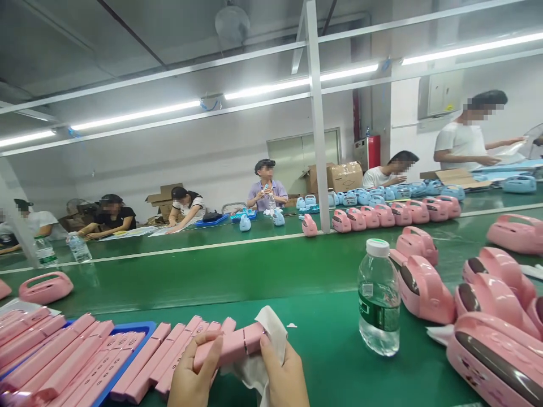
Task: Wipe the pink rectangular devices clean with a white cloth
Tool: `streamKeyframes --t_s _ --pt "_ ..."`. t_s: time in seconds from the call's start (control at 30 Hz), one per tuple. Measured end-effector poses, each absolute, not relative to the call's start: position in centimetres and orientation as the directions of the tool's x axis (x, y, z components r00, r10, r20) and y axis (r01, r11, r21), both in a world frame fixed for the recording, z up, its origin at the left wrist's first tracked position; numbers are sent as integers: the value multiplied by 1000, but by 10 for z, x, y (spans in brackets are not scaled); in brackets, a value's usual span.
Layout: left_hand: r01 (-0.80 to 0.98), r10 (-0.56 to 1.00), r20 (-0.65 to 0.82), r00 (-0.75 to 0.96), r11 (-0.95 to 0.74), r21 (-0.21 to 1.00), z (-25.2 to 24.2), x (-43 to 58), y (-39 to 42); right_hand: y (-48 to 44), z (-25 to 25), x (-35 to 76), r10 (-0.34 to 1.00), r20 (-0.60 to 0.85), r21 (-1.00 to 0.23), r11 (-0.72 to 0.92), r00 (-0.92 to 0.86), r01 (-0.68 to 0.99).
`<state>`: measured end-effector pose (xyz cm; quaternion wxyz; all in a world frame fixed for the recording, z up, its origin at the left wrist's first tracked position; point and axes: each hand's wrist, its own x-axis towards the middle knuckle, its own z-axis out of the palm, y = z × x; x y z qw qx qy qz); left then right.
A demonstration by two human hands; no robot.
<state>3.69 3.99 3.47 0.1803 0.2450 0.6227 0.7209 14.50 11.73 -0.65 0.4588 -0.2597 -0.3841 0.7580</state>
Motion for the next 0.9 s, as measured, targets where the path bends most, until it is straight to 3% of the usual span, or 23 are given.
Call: streamKeyframes --t_s 0.1,0.23,0.4,0.5,0.7,0.9 --pt "324 683 260 -683 -36 945 27 37 38 121 -8 151 905 -90 -828 -300 -417 -474" --pt "352 820 201 -536 1 936 25 45 36 119 2 156 879 -115 -778 -369 -463 -508" --pt "-59 910 -95 -404 78 995 25 49 35 114 28 162 773 -182 -629 -567 -607 -533" --pt "-231 920 -176 -350 98 968 29 49 33 112 38 165 725 -237 -501 -662 -647 -558" --pt "-441 939 -230 -255 99 892 37 55 26 111 43 164 798 -388 -480 -603 -462 -638" --pt "-646 954 -235 -185 62 760 30 54 28 110 49 162 854 -293 -459 -519 -429 -721"
